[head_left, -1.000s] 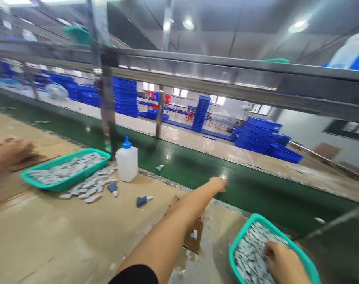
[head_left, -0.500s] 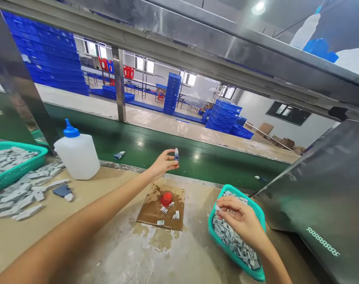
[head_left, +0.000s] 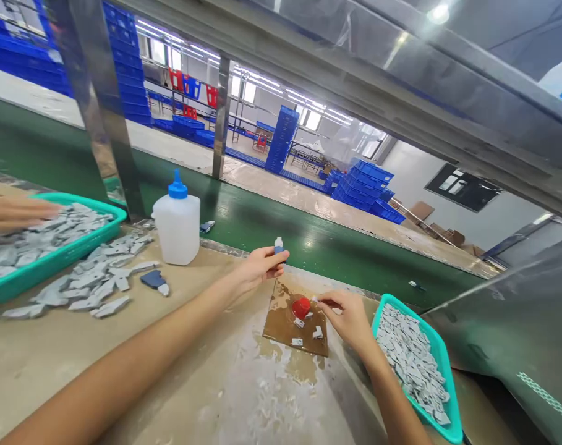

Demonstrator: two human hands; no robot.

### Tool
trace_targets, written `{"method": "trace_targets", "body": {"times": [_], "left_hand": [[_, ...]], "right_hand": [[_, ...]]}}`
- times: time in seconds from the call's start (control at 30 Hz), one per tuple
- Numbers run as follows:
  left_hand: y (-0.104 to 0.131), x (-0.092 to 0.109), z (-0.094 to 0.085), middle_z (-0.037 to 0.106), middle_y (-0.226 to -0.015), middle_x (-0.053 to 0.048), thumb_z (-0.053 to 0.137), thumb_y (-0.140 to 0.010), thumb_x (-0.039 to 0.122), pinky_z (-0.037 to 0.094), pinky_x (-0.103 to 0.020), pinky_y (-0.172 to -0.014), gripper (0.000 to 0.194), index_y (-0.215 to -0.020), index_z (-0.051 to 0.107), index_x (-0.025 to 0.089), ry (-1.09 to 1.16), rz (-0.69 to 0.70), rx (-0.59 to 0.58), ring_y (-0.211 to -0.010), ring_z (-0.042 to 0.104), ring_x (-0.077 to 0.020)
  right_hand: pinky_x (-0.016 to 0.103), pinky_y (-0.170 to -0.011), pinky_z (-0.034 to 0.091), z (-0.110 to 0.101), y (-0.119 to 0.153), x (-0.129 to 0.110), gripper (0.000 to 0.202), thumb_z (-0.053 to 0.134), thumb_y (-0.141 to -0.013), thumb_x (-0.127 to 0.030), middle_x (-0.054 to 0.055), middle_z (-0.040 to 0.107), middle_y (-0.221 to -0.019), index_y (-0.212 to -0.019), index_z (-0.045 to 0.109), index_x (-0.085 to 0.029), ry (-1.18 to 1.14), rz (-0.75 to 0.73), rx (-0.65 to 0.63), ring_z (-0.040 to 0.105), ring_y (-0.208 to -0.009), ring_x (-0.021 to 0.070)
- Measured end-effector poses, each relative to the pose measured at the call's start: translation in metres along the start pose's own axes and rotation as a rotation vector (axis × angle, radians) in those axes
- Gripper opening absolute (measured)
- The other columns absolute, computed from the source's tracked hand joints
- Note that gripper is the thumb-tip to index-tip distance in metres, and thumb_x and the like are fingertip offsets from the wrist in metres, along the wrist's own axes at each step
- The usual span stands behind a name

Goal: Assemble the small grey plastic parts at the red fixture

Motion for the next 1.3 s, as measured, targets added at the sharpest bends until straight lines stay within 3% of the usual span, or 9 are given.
{"method": "trace_targets", "body": {"times": [0.27,0.47,0.7,0.83,1.07,1.13,1.23,1.3], "left_hand": [[-0.002,-0.008,-0.004,0.053,-0.064,0.001,0.064,-0.067,0.017,0.049,-0.021,-0.063,0.01,-0.068,0.056,0.012,0.071,0.015,0.069,-0.053,0.053,-0.004],[-0.005,-0.008,-0.008,0.056,-0.068,0.0,0.062,-0.068,0.014,0.048,-0.024,-0.073,0.006,-0.073,0.059,0.012,0.059,0.031,0.039,-0.059,0.055,-0.0057],[0.003,-0.012,-0.001,0.062,-0.074,-0.003,0.066,-0.061,0.011,0.044,-0.029,-0.078,0.017,-0.077,0.061,0.013,-0.049,-0.075,0.015,-0.069,0.059,-0.0111],[0.007,-0.009,0.003,0.061,-0.07,-0.001,0.07,-0.054,0.009,0.041,-0.024,-0.076,0.021,-0.072,0.062,0.013,-0.106,-0.015,0.031,-0.068,0.056,-0.008],[0.017,-0.004,0.014,0.062,-0.068,-0.002,0.073,-0.049,0.016,0.04,-0.023,-0.066,0.025,-0.072,0.063,0.014,-0.286,0.039,-0.061,-0.064,0.054,-0.0098],[0.021,-0.005,0.019,0.063,-0.072,-0.004,0.071,-0.051,0.017,0.041,-0.024,-0.067,0.023,-0.073,0.064,0.013,-0.357,0.058,-0.105,-0.068,0.056,-0.0115],[0.025,-0.007,0.026,0.065,-0.077,-0.005,0.07,-0.055,0.02,0.042,-0.026,-0.071,0.022,-0.075,0.064,0.013,-0.458,0.075,-0.183,-0.073,0.057,-0.014],[0.028,-0.009,0.03,0.065,-0.079,-0.005,0.069,-0.055,0.021,0.042,-0.027,-0.073,0.023,-0.077,0.064,0.014,-0.498,0.079,-0.213,-0.075,0.057,-0.0147]], "right_hand": [[0.027,-0.057,0.048,0.015,0.006,0.003,0.016,0.049,-0.075,-0.017,0.004,0.066,-0.07,-0.069,0.064,-0.017,0.08,-0.066,-0.031,0.06,-0.062,0.0162],[0.024,-0.055,0.047,0.015,0.007,-0.002,0.021,0.044,-0.079,-0.015,0.004,0.065,-0.067,-0.069,0.062,-0.018,0.144,-0.192,0.006,0.059,-0.061,0.0152],[0.024,-0.056,0.047,0.01,0.008,-0.012,0.021,0.041,-0.081,-0.017,0.004,0.064,-0.068,-0.073,0.061,-0.017,0.159,-0.265,0.112,0.058,-0.061,0.0147],[0.027,-0.056,0.047,0.009,0.008,-0.012,0.023,0.04,-0.081,-0.02,0.005,0.064,-0.068,-0.072,0.062,-0.019,0.14,-0.232,0.089,0.058,-0.061,0.0162],[0.028,-0.054,0.047,0.006,0.007,-0.012,0.022,0.044,-0.077,-0.018,0.004,0.064,-0.065,-0.066,0.063,-0.02,0.047,-0.103,0.053,0.059,-0.06,0.0174],[0.029,-0.057,0.048,0.002,0.007,-0.014,0.019,0.047,-0.076,-0.019,0.005,0.065,-0.067,-0.065,0.063,-0.019,-0.01,-0.04,0.139,0.059,-0.063,0.0176],[0.029,-0.064,0.05,-0.003,0.008,-0.016,0.014,0.051,-0.075,-0.024,0.006,0.066,-0.078,-0.079,0.063,-0.018,-0.208,0.067,0.303,0.061,-0.071,0.0174],[0.028,-0.065,0.051,-0.003,0.008,-0.018,0.016,0.053,-0.074,-0.025,0.006,0.066,-0.08,-0.085,0.063,-0.018,-0.324,0.091,0.317,0.061,-0.073,0.0169]]}}
Point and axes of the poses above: each hand's wrist, its own y-axis away from the middle knuckle, its own z-axis out of the palm, x = y × z, the point moved 3 cm from there along -y, towards the middle knuckle
